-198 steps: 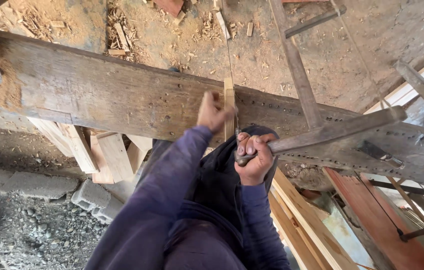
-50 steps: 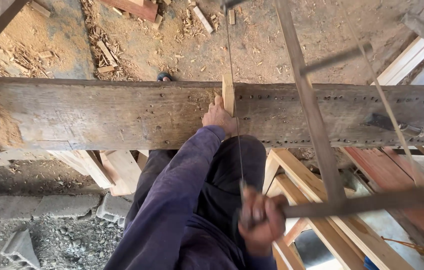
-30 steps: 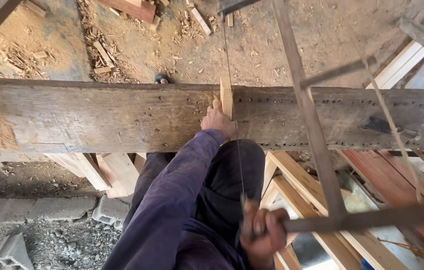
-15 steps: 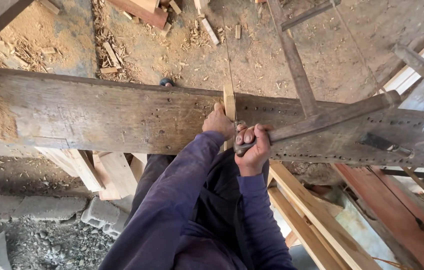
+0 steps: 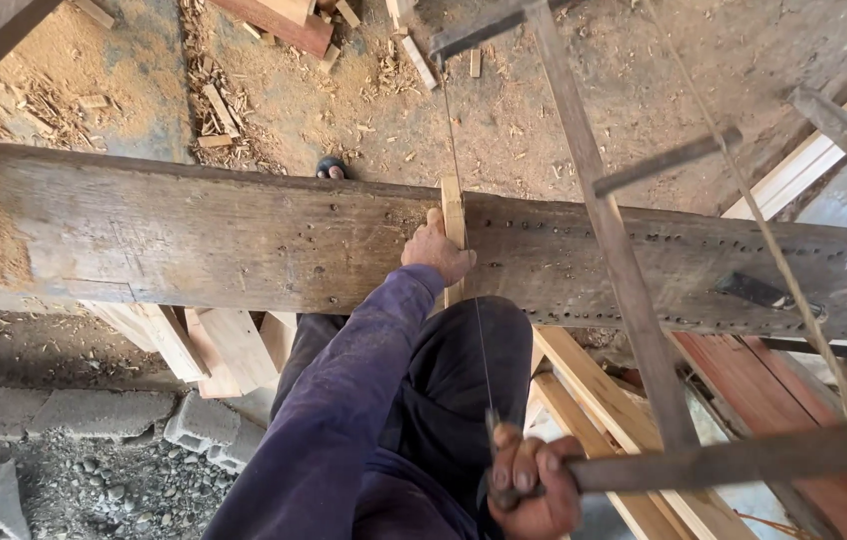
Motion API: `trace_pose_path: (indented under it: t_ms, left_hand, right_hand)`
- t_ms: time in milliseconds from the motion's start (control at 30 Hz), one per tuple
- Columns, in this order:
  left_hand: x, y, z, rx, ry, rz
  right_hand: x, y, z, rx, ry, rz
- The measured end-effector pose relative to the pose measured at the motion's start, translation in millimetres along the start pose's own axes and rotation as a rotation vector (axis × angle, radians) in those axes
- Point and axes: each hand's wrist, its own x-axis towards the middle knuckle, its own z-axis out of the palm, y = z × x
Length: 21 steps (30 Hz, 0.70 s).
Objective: The person uses a bow saw to cut a small piece of wood clamped to a wooden workbench. They saw through the wood, remove the cut piece, and then pick up another piece of wood from the floor to place on the bench for further cutting.
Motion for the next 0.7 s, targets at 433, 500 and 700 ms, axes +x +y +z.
trace_pose_path:
  t_ms: [433,500,700]
  left_hand:
    - [7.6,-8.1,9.8,-0.032,0.085,0.045]
    - [-1.2,-13.9,13.0,-0.016,0.060,0.041]
    - [0.1,-9.2,7.2,-0.037,0.053,0.038]
  right_hand:
    - [62.7,26.8,14.4,0.073,0.008,0.035]
    - [15.7,-2.0,16.8,0.050,0.070,0.061]
    - [98.8,65.5,3.3,0.219,0.044,0.090]
